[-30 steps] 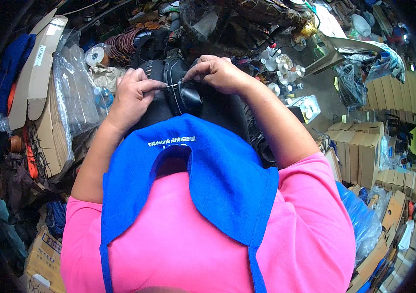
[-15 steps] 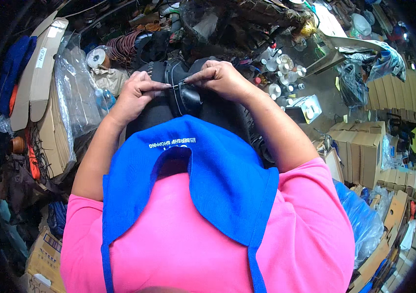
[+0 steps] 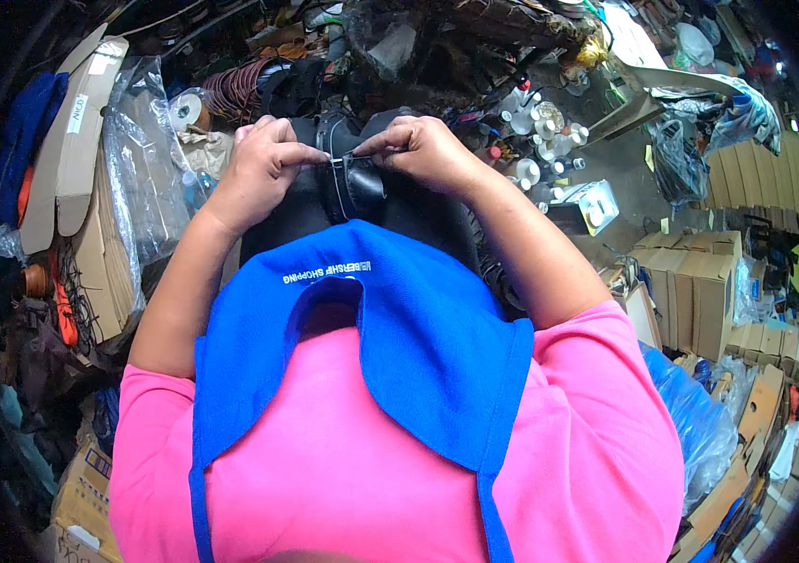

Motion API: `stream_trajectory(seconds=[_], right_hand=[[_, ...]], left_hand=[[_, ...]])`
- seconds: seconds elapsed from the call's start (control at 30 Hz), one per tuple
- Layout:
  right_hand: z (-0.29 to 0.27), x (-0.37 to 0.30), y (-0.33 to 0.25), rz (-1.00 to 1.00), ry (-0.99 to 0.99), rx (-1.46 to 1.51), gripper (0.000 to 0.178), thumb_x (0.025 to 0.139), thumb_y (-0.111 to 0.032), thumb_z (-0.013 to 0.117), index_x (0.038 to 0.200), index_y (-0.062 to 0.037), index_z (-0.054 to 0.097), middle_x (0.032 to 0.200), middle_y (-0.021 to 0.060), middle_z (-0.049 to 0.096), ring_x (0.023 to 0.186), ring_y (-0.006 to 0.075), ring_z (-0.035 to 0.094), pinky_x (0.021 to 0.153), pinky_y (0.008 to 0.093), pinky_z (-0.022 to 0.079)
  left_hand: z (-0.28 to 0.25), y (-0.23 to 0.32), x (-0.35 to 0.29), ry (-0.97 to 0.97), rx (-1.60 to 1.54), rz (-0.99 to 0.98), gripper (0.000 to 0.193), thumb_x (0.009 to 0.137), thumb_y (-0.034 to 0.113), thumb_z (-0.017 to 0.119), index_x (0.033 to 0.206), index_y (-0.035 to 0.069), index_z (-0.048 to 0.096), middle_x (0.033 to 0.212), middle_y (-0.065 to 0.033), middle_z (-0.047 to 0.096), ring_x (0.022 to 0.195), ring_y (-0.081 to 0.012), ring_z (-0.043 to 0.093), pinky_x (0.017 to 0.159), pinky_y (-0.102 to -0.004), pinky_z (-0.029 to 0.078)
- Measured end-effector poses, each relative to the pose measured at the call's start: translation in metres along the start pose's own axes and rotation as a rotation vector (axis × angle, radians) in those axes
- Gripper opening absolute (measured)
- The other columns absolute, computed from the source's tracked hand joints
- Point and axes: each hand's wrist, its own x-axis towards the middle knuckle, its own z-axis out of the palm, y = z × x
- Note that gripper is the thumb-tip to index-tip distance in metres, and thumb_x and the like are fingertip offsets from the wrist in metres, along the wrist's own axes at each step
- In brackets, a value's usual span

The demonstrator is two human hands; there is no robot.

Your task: Hand-stitching and threading a black leather shoe upper.

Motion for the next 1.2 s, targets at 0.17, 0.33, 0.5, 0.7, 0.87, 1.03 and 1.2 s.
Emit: stream_trajectory(seconds=[0.17, 0.33, 0.5, 0.7, 0.87, 1.03, 1.2], right_hand=[[0.003, 0.001, 0.007, 0.002, 0.013, 0.118, 0.027, 0.077, -0.004, 0.068, 0.102, -0.0106, 0.072, 0.089, 0.0072, 0.068, 0.084, 0.0164, 0.062, 0.079, 0.0299, 0.049], [0.003, 0.0, 0.006, -0.001, 0.014, 0.138, 0.024, 0.078, -0.004, 0.068, 0.101, -0.0081, 0.072, 0.091, 0.0066, 0.068, 0.084, 0.0144, 0.062, 0.079, 0.0277, 0.049], [-0.002, -0.007, -0.004, 0.146, 0.061, 0.294, 0.017, 0.078, -0.006, 0.072, 0.094, -0.0049, 0.07, 0.089, 0.0034, 0.064, 0.086, 0.0124, 0.061, 0.079, 0.0263, 0.048], [0.001, -0.006, 0.007, 0.028, 0.179, -0.025, 0.017, 0.074, -0.012, 0.076, 0.086, -0.0022, 0.068, 0.079, 0.006, 0.061, 0.075, 0.0141, 0.06, 0.07, 0.0276, 0.048], [0.01, -0.002, 0.023, 0.033, 0.215, 0.085, 0.017, 0.072, -0.014, 0.077, 0.082, -0.0033, 0.069, 0.078, 0.0072, 0.063, 0.075, 0.0167, 0.061, 0.07, 0.0295, 0.049], [0.016, 0.001, 0.022, -0.008, 0.231, -0.018, 0.013, 0.074, -0.013, 0.076, 0.078, -0.0034, 0.068, 0.077, 0.0043, 0.063, 0.076, 0.0153, 0.058, 0.072, 0.0302, 0.046], [0.02, 0.002, 0.015, -0.021, 0.247, -0.125, 0.015, 0.072, -0.018, 0.078, 0.074, -0.0059, 0.069, 0.073, 0.0038, 0.065, 0.076, 0.0153, 0.058, 0.071, 0.0305, 0.045]], left_hand=[[0.019, -0.016, -0.003, -0.063, -0.263, -0.115, 0.027, 0.07, 0.0, 0.068, 0.089, 0.018, 0.075, 0.071, -0.0025, 0.049, 0.076, -0.0206, 0.05, 0.07, -0.0327, 0.042], [0.022, -0.018, -0.001, -0.091, -0.36, -0.164, 0.027, 0.072, 0.0, 0.069, 0.092, 0.017, 0.075, 0.075, -0.0027, 0.052, 0.078, -0.0197, 0.052, 0.073, -0.032, 0.044], [0.009, -0.016, -0.011, -0.103, -0.158, -0.063, 0.029, 0.073, 0.002, 0.068, 0.096, 0.018, 0.074, 0.082, -0.0027, 0.054, 0.081, -0.0213, 0.052, 0.077, -0.0336, 0.044], [0.015, -0.006, -0.012, -0.034, -0.207, -0.133, 0.028, 0.072, 0.002, 0.068, 0.095, 0.017, 0.074, 0.077, -0.004, 0.057, 0.081, -0.0216, 0.051, 0.077, -0.0333, 0.043], [0.027, 0.0, -0.012, 0.032, -0.326, -0.208, 0.024, 0.071, 0.002, 0.069, 0.093, 0.011, 0.073, 0.073, -0.0048, 0.061, 0.077, -0.0209, 0.055, 0.073, -0.0324, 0.044], [0.03, 0.01, -0.012, 0.086, -0.289, -0.237, 0.019, 0.069, 0.002, 0.07, 0.088, 0.007, 0.07, 0.073, -0.0057, 0.063, 0.071, -0.0196, 0.059, 0.069, -0.0323, 0.045], [0.036, 0.019, -0.012, 0.13, -0.31, -0.337, 0.016, 0.07, 0.001, 0.069, 0.086, 0.004, 0.068, 0.074, -0.0076, 0.064, 0.065, -0.0168, 0.061, 0.062, -0.0295, 0.047]])
